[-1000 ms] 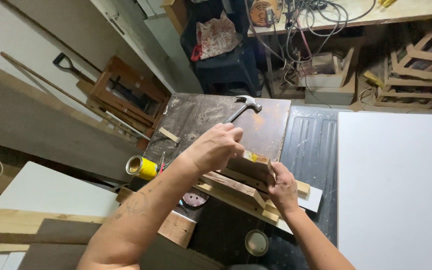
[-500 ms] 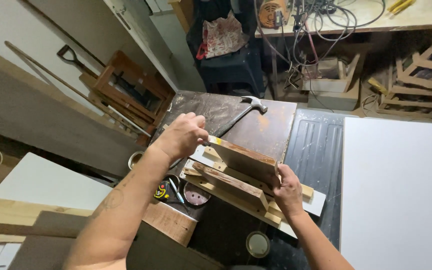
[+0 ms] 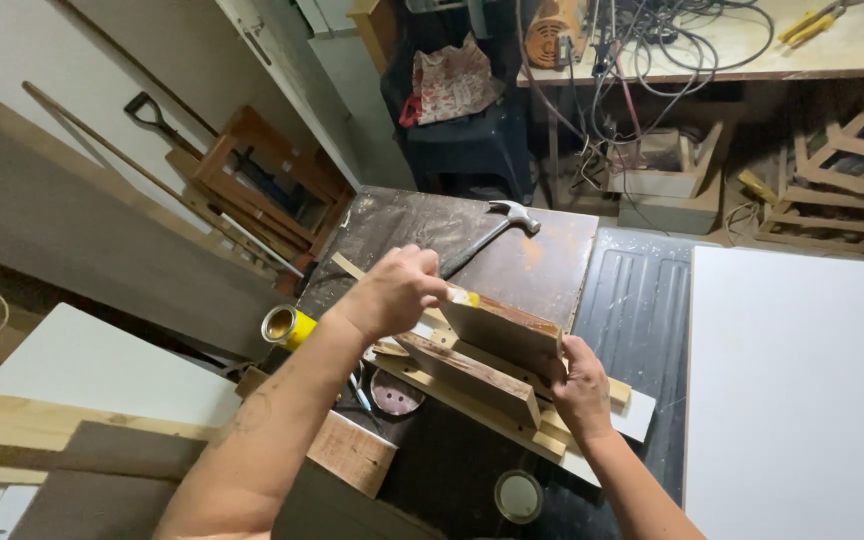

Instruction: Applying adhesive to the edges of wooden boards and organizing them on a workbench for assembly.

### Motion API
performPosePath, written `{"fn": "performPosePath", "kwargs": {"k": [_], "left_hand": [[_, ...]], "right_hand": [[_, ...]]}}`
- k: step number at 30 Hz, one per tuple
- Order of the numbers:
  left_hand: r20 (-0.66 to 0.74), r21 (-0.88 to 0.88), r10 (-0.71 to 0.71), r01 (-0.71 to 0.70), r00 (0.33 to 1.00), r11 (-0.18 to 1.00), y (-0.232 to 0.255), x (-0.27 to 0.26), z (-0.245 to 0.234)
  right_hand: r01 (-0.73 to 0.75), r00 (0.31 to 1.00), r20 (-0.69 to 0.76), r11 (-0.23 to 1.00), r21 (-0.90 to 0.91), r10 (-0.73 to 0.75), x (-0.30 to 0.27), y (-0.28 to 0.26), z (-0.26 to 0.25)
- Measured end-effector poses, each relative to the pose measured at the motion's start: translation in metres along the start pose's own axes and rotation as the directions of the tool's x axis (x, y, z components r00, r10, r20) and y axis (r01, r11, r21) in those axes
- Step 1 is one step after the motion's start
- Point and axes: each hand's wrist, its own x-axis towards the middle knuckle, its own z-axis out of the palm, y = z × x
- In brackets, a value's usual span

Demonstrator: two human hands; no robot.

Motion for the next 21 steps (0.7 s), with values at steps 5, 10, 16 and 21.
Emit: {"fn": "performPosePath", "kwargs": {"k": [5, 10, 16, 21], "left_hand": [[0.027, -0.072, -0.016, 0.018, 1.000, 0.997, -0.014, -0.020, 0.019], [-0.073, -0.153, -0.148, 0.135, 0.986, 0.979, -0.020, -0.038, 0.007], [-0.292, -0.374, -0.128, 0.010, 0.948, 0.927, 0.095, -0.001, 0.029], [-0.276, -0.362, -0.145, 0.037, 0.950, 0.931, 0.103, -0.004, 0.052]], "right_hand": [[0.015, 1.000, 0.002, 1.000, -0.006, -0.015, 0.001, 0.000, -0.001], [0.019, 0.999, -0.027, 1.000, -0.024, -0.020, 0.001, -0.013, -0.002], [0.043, 0.998, -0.035, 0.999, 0.006, -0.043, 0.002, -0.011, -0.004], [0.046, 0.998, -0.033, 0.999, 0.009, -0.046, 0.003, -0.014, -0.005]]}}
